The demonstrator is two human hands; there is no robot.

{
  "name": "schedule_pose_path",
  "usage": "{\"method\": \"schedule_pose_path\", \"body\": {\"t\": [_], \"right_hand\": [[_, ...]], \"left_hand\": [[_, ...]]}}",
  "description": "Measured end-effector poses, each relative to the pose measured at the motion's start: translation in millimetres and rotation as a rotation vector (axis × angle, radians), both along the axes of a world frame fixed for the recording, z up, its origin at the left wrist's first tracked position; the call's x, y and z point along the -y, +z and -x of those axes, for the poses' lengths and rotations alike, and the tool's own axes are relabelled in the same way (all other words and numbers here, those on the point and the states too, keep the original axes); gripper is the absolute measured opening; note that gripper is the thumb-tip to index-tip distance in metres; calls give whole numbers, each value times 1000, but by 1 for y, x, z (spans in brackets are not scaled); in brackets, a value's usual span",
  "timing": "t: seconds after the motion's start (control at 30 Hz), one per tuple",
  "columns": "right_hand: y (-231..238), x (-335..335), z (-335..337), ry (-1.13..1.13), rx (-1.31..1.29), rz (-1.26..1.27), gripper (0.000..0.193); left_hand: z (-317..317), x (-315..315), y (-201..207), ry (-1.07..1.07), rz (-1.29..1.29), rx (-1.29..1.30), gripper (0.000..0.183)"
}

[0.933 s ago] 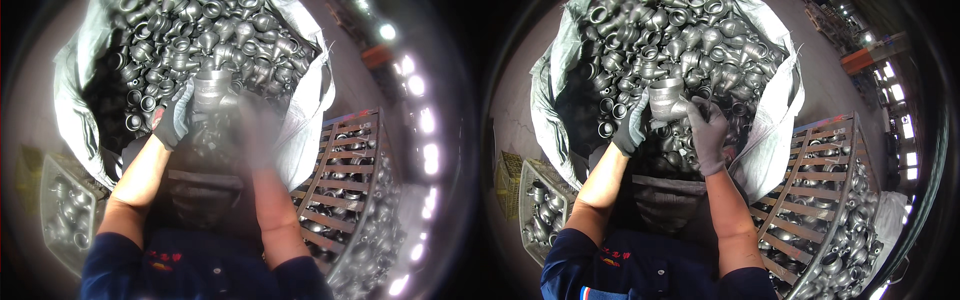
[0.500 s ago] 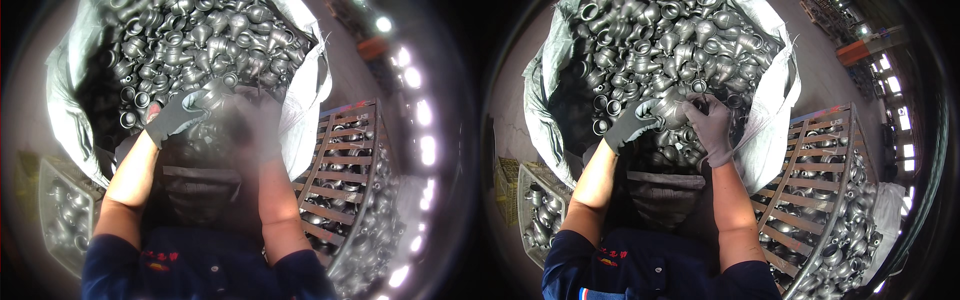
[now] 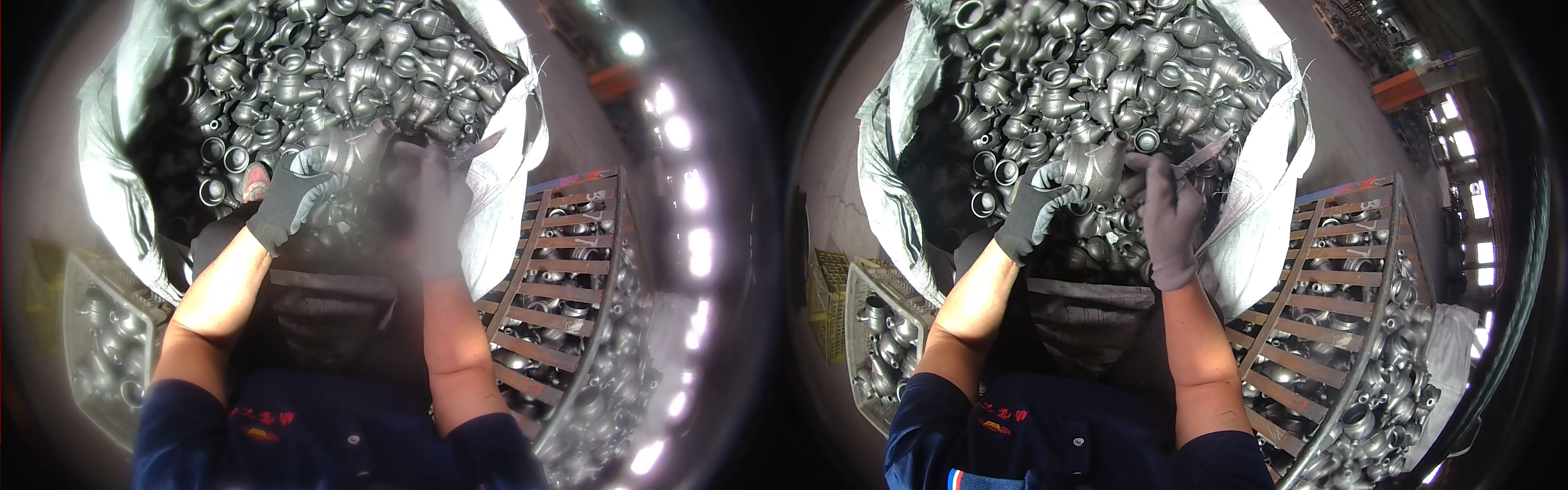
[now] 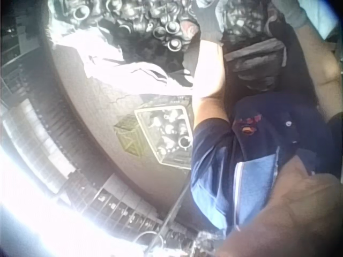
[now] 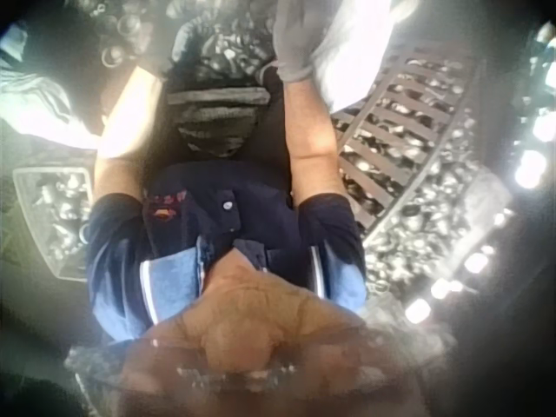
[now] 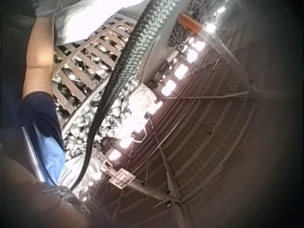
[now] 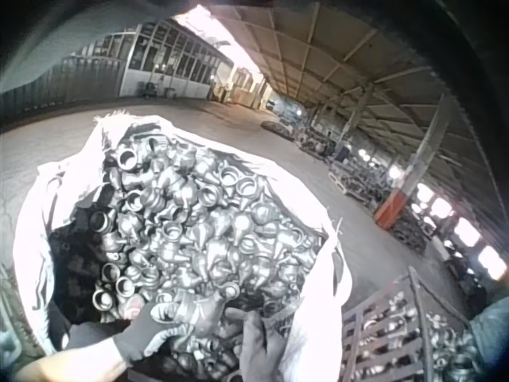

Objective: The person sorts metal cast parts by hand, taking them from a large storage bag and placing them into different metal crates and plastic bins.

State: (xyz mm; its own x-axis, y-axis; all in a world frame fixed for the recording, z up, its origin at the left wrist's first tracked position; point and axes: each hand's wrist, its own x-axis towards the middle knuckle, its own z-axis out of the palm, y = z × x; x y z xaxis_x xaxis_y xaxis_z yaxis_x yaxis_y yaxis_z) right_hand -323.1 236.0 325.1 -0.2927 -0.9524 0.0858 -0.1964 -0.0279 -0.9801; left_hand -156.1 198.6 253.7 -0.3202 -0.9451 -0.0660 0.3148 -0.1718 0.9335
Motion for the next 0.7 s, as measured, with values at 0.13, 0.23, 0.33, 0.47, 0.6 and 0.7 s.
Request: {"method": "schedule_pose_path", "body": {"t": [0.13,0.23,0.33,0.47,0.6,0.7], "right_hand": [[1,0,-21,72,60,-39,20],[-20,16,-20,67,-896,688,21],[-21,15,-27,111,-590,529,21],[-9,7,-35,184,-417,260,21],[-22,11,-22,215,13,132,19],[-17,15,-2,36,392,153,17]], "left_hand": [[3,-3,-3,48,-6,-31,25],[3,-3,-8,26,8,54,23],[5,-5,-11,45,-35,43,23],[4,-5,-14,71,-74,-23,24],[2,-4,-7,64,6,42,26],[0,-2,-5,109,10,-56,22]]}}
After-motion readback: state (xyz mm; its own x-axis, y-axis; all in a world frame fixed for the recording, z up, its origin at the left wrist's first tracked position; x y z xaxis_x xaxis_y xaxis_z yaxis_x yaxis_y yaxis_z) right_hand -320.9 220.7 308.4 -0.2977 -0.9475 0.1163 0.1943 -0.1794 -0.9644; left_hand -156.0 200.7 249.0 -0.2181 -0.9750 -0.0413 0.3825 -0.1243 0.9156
